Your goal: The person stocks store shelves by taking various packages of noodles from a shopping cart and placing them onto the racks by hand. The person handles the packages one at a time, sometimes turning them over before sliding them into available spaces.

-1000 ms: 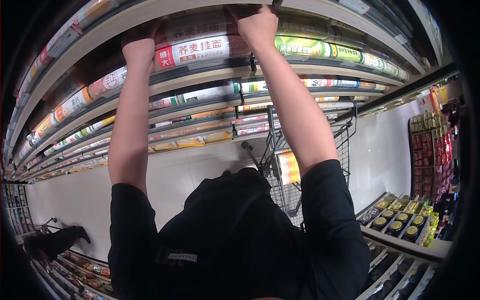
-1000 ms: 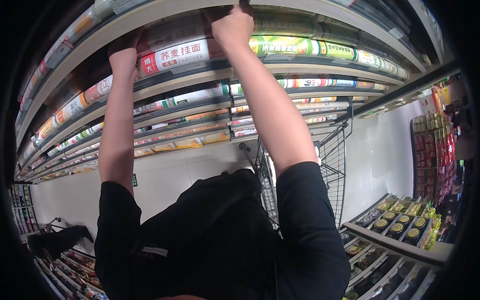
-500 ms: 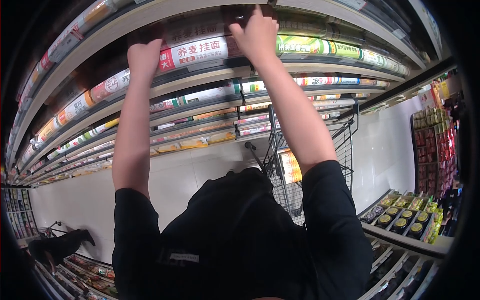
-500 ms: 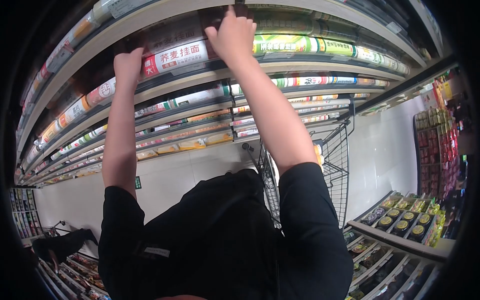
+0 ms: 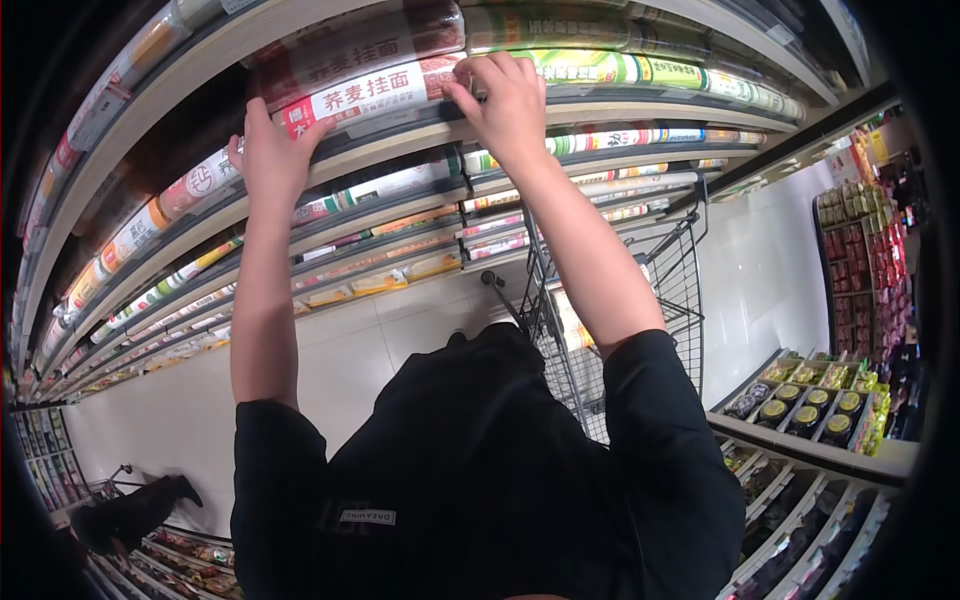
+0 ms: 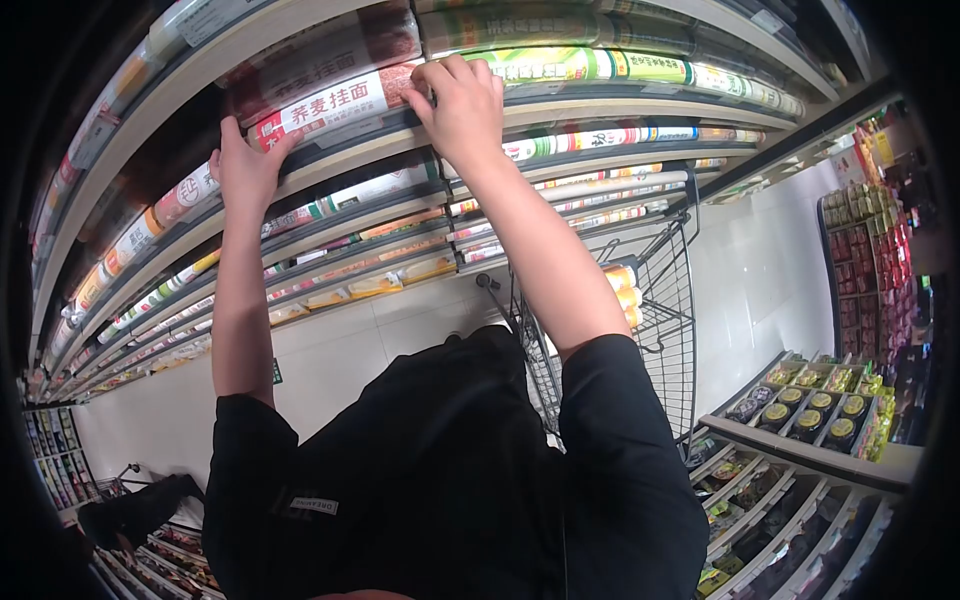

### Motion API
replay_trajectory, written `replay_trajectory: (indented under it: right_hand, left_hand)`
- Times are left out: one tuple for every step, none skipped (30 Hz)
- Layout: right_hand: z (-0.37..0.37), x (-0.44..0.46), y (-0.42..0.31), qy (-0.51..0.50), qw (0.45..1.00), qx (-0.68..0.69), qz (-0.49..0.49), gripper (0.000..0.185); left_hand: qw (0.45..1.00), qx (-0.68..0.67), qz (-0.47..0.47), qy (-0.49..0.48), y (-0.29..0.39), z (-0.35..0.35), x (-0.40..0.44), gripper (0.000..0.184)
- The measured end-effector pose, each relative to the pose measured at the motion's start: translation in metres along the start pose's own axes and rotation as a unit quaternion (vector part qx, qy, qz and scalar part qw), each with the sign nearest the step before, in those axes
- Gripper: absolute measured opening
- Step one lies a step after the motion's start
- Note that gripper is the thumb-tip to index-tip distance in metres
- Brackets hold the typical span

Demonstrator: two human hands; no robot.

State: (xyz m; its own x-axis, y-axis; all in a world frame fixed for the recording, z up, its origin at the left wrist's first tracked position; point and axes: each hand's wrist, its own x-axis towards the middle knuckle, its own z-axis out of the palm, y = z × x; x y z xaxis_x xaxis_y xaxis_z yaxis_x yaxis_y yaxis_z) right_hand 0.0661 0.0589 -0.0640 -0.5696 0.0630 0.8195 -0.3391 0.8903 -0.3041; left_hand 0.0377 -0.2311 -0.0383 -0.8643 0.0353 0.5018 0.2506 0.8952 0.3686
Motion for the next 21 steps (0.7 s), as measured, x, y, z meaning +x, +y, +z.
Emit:
replay_trajectory:
  right_hand:
    - [0.001, -0.001, -0.001, 0.004, 1.000, -0.002, 0.002, 0.022]
    - [0.001, -0.003, -0.004, 0.008, 1.000, -0.004, 0.004, 0.023]
    - [0.000, -0.005, -0.008, 0.014, 1.000, -0.002, 0.007, 0.022]
    - [-0.004, -0.005, -0.014, 0.022, 1.000, -0.001, 0.010, 0.022]
    - [-0.014, -0.004, -0.024, 0.031, 0.999, -0.001, 0.016, 0.022]
    - [-0.030, -0.005, -0.034, 0.008, 0.991, 0.124, 0.058, 0.021]
    - [-0.059, -0.004, -0.054, -0.013, 0.964, 0.244, 0.102, 0.021]
    - [-0.096, -0.008, -0.073, -0.032, 0.916, 0.373, 0.146, 0.021]
    - [-0.142, -0.016, -0.093, -0.046, 0.848, 0.493, 0.187, 0.022]
    - [-0.192, -0.024, -0.115, -0.032, 0.808, 0.558, 0.185, 0.021]
    - [-0.219, -0.032, -0.122, -0.032, 0.820, 0.556, 0.130, 0.018]
    - [-0.245, -0.039, -0.128, -0.030, 0.828, 0.555, 0.074, 0.017]
    - [-0.271, -0.046, -0.135, -0.027, 0.832, 0.554, 0.019, 0.018]
    - [-0.285, -0.052, -0.135, -0.038, 0.799, 0.600, 0.012, 0.020]
    - [-0.294, -0.055, -0.135, -0.052, 0.783, 0.620, 0.012, 0.022]
    - [-0.303, -0.058, -0.135, -0.066, 0.766, 0.639, 0.014, 0.026]
    - [-0.307, -0.063, -0.136, -0.059, 0.766, 0.639, 0.023, 0.028]
    - [-0.311, -0.068, -0.137, -0.053, 0.767, 0.639, 0.032, 0.030]
    - [-0.315, -0.073, -0.139, -0.054, 0.768, 0.638, 0.032, 0.029]
    - [-0.318, -0.078, -0.142, -0.046, 0.774, 0.630, 0.039, 0.028]
    - [-0.319, -0.081, -0.144, -0.038, 0.779, 0.624, 0.049, 0.027]
  left_hand:
    - [1.000, 0.009, -0.002, 0.004, 0.000, 0.000, -0.002, 0.085]
    - [1.000, 0.019, -0.003, 0.008, 0.001, 0.000, -0.002, 0.085]
    - [1.000, 0.028, -0.004, 0.012, 0.004, 0.000, -0.004, 0.086]
    - [0.999, 0.025, -0.006, 0.026, 0.009, -0.002, -0.008, 0.088]
    - [0.996, 0.022, 0.014, 0.080, 0.010, -0.004, -0.013, 0.081]
    - [0.991, 0.018, 0.037, 0.129, 0.012, -0.002, -0.019, 0.075]
    - [0.983, 0.010, 0.061, 0.175, 0.014, 0.001, -0.028, 0.068]
    - [0.979, -0.056, 0.071, 0.181, 0.016, 0.003, -0.042, 0.063]
    - [0.972, -0.124, 0.080, 0.182, 0.017, 0.006, -0.062, 0.058]
    - [0.961, -0.194, 0.086, 0.178, 0.019, 0.010, -0.084, 0.054]
    - [0.957, -0.273, 0.031, 0.089, 0.020, 0.020, -0.110, 0.039]
    - [0.963, -0.262, 0.060, 0.020, 0.014, 0.031, -0.133, 0.031]
    - [0.974, -0.198, 0.112, 0.001, 0.006, 0.052, -0.158, 0.028]
    - [0.976, -0.133, 0.171, -0.014, -0.007, 0.077, -0.183, 0.025]
    - [0.967, -0.178, 0.138, -0.115, -0.023, 0.102, -0.208, 0.023]
    - [0.954, -0.230, 0.015, -0.194, -0.034, 0.125, -0.240, 0.024]
    - [0.914, -0.233, -0.110, -0.314, -0.041, 0.141, -0.256, 0.025]
    - [0.871, -0.277, -0.183, -0.362, -0.036, 0.147, -0.269, 0.026]
    - [0.843, -0.304, -0.199, -0.395, -0.027, 0.150, -0.275, 0.026]
    - [0.826, -0.311, -0.194, -0.428, -0.019, 0.155, -0.279, 0.024]
    - [0.808, -0.316, -0.193, -0.458, -0.007, 0.154, -0.278, 0.023]
